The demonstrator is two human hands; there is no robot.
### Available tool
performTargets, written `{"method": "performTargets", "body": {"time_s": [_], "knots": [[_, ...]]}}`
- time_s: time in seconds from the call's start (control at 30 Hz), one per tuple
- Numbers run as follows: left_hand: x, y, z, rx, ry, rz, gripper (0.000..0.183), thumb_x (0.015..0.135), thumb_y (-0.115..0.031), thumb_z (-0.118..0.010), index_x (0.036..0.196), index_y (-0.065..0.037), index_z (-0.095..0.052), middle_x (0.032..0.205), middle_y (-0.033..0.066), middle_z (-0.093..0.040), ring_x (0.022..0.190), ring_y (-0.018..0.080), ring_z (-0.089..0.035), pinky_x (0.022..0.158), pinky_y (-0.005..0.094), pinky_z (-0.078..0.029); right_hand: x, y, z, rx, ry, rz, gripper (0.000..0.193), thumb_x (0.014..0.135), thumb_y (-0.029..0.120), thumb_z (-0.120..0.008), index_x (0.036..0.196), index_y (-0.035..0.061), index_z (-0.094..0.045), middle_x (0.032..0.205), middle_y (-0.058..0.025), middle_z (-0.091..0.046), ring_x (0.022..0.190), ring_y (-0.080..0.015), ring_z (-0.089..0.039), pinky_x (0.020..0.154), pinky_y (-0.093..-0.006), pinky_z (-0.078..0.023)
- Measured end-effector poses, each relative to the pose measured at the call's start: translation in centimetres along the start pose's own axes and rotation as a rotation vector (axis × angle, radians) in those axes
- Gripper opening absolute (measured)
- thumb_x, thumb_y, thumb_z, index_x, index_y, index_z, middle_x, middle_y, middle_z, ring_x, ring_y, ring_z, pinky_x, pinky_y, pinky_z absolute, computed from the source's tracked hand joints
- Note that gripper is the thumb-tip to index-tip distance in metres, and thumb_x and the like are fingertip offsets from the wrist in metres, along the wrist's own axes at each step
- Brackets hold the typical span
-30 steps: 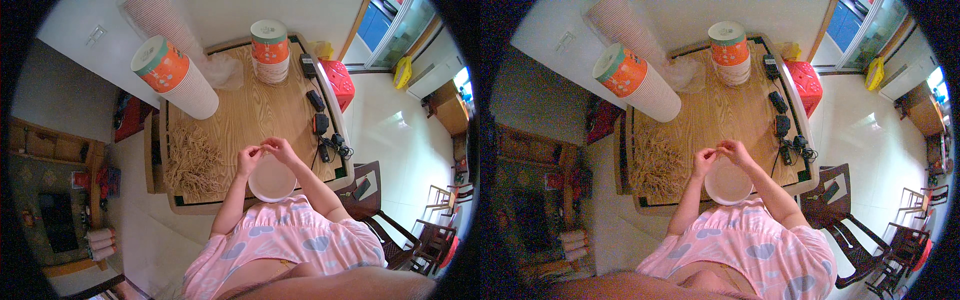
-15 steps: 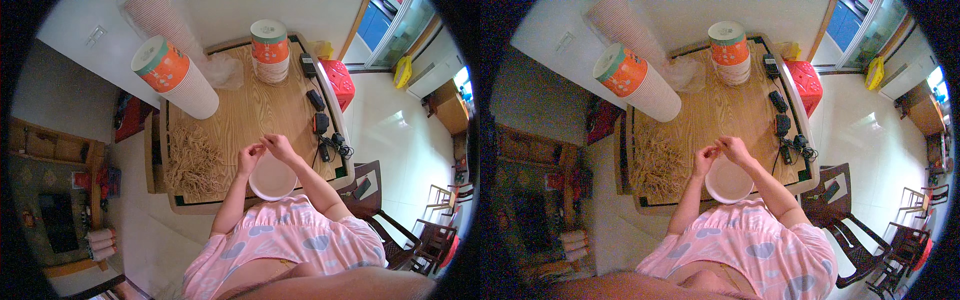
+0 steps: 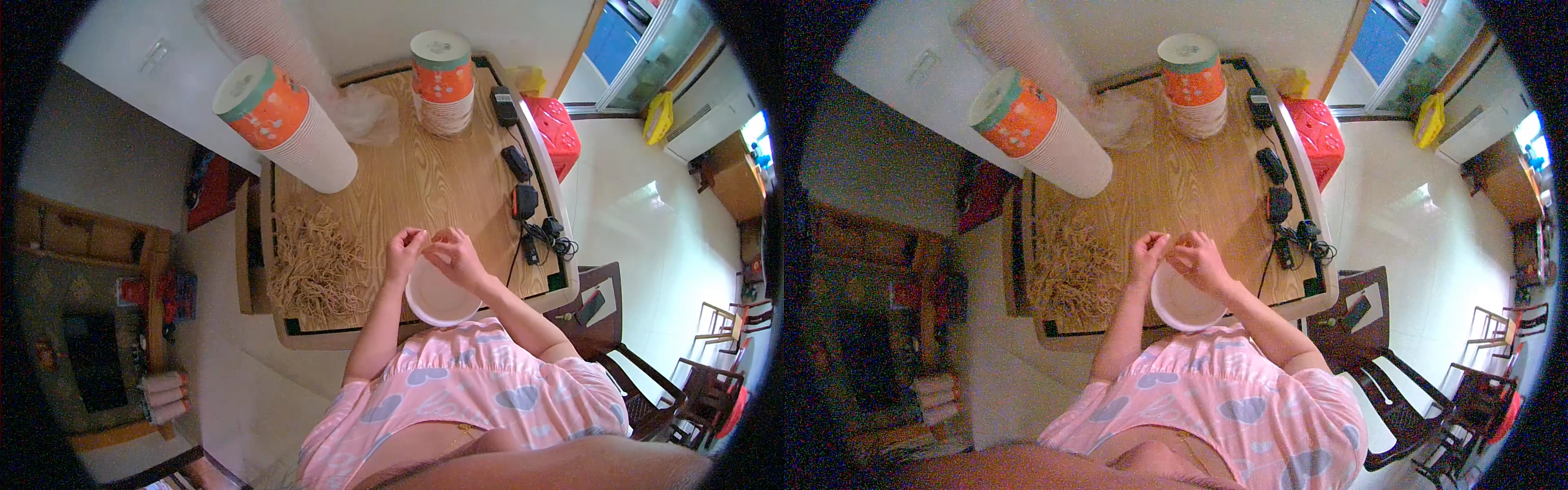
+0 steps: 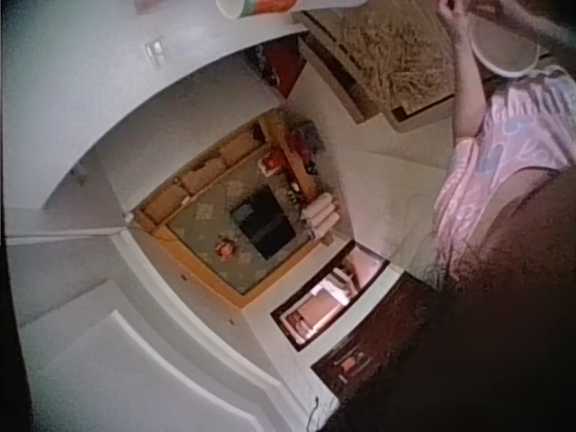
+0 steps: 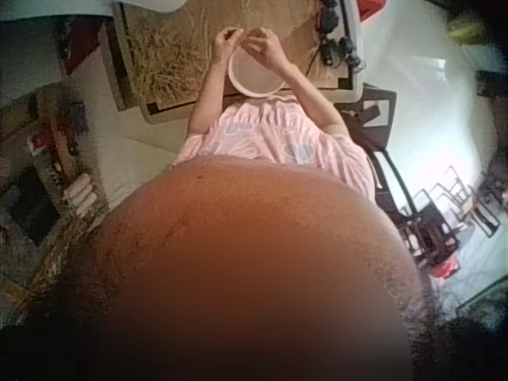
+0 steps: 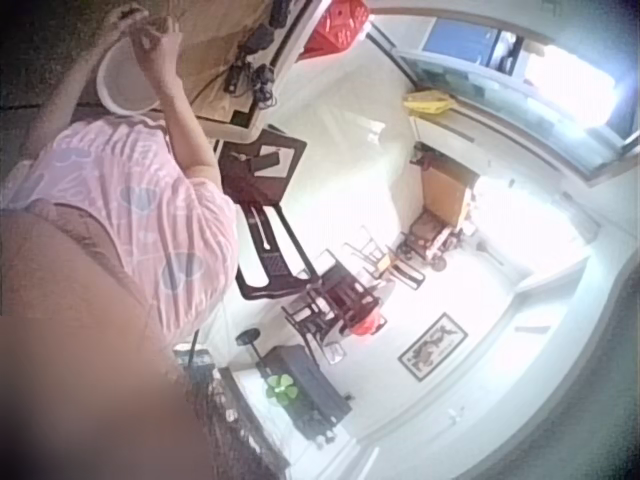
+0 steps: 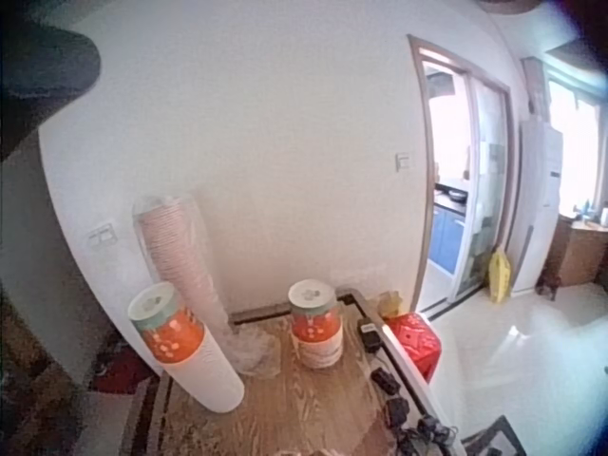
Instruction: Unravelling a tangled mass of brown packaging filler and placing individual strands into a paper cup.
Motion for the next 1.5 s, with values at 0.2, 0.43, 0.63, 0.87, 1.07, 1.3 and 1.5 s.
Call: {"method": "performTargets", "body": {"time_s": [0.2, 0.43, 0.63, 0.87, 1.07, 1.3, 1.5], "knots": [[-0.1, 0.2, -0.7, -0.104, 0.041, 0.057, 0.007, 0.080, -0.010, -0.058, 0.080, -0.003, -0.059, 0.071, -0.0009, -0.058, 0.063, 0.0053, -0.052, 0.057, 0.0186, -0.042, -0.7, -0.9, -0.1, -0.061, -0.119, -0.062, 0.014, 0.068, 0.013, -0.064, 0.080, 0.0092, -0.058, 0.079, -0.0095, -0.049, 0.081, -0.0298, -0.048, 0.071, -0.0396, -0.039], [-0.2, -0.7, -0.7, -0.006, 0.040, -0.028, 0.004, 0.078, -0.008, -0.060, 0.075, -0.005, -0.058, 0.069, -0.0031, -0.056, 0.062, 0.0041, -0.049, 0.056, 0.0186, -0.040, -0.2, -2.3, -1.6, -0.101, -0.034, -0.116, 0.014, 0.071, 0.009, -0.062, 0.082, 0.0057, -0.055, 0.080, -0.0090, -0.053, 0.077, -0.0271, -0.050, 0.068, -0.0368, -0.041], [-0.5, 0.7, 0.1, 0.196, 0.086, 0.019, 0.007, 0.076, -0.010, -0.063, 0.080, -0.003, -0.063, 0.072, -0.0015, -0.060, 0.066, 0.0056, -0.052, 0.061, 0.0206, -0.042, -0.1, -4.0, -1.0, 0.124, -0.137, -0.248, 0.009, 0.074, 0.000, -0.057, 0.081, 0.0019, -0.051, 0.073, -0.0102, -0.054, 0.070, -0.0228, -0.055, 0.062, -0.0307, -0.045], [-0.9, 1.5, -0.1, 0.231, 0.159, 0.022, 0.010, 0.077, -0.012, -0.063, 0.082, -0.003, -0.063, 0.075, 0.0001, -0.061, 0.068, 0.0072, -0.054, 0.062, 0.0218, -0.043, 0.5, -4.1, -1.1, 0.227, -0.135, -0.240, 0.008, 0.071, -0.003, -0.051, 0.074, 0.0035, -0.046, 0.068, -0.0116, -0.050, 0.067, -0.0287, -0.049, 0.061, -0.0355, -0.040], [-0.8, 2.3, 0.1, 0.157, 0.126, 0.045, 0.009, 0.078, -0.011, -0.060, 0.082, -0.003, -0.063, 0.076, 0.0003, -0.061, 0.067, 0.0071, -0.053, 0.062, 0.0219, -0.043, 0.4, -3.8, -1.5, 0.093, -0.046, -0.205, 0.005, 0.070, -0.001, -0.053, 0.073, 0.0032, -0.053, 0.072, -0.0128, -0.054, 0.070, -0.0317, -0.051, 0.063, -0.0390, -0.042], [-0.6, 4.0, 1.0, -0.025, 0.039, 0.203, 0.009, 0.077, -0.013, -0.062, 0.079, -0.005, -0.061, 0.071, -0.0017, -0.059, 0.061, 0.0064, -0.051, 0.054, 0.0203, -0.040, 0.1, -4.3, -1.9, 0.059, -0.007, -0.223, 0.006, 0.070, 0.004, -0.057, 0.075, 0.0033, -0.060, 0.074, -0.0139, -0.055, 0.073, -0.0324, -0.052, 0.065, -0.0399, -0.043], [-0.4, 3.1, 0.7, -0.079, 0.018, 0.158, 0.005, 0.077, -0.011, -0.062, 0.077, -0.007, -0.060, 0.069, -0.0023, -0.058, 0.057, 0.0050, -0.049, 0.051, 0.0182, -0.037, 0.2, -3.6, -2.5, 0.020, 0.088, -0.229, 0.009, 0.071, 0.008, -0.062, 0.076, 0.0009, -0.059, 0.075, -0.0129, -0.056, 0.072, -0.0273, -0.055, 0.063, -0.0343, -0.046]]}}
Point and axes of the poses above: each hand's wrist, its own x-axis towards the middle knuckle, its own z-axis out of the back of the hand, y = z × x, the point moved 10 cm from there along x, towards the middle knuckle
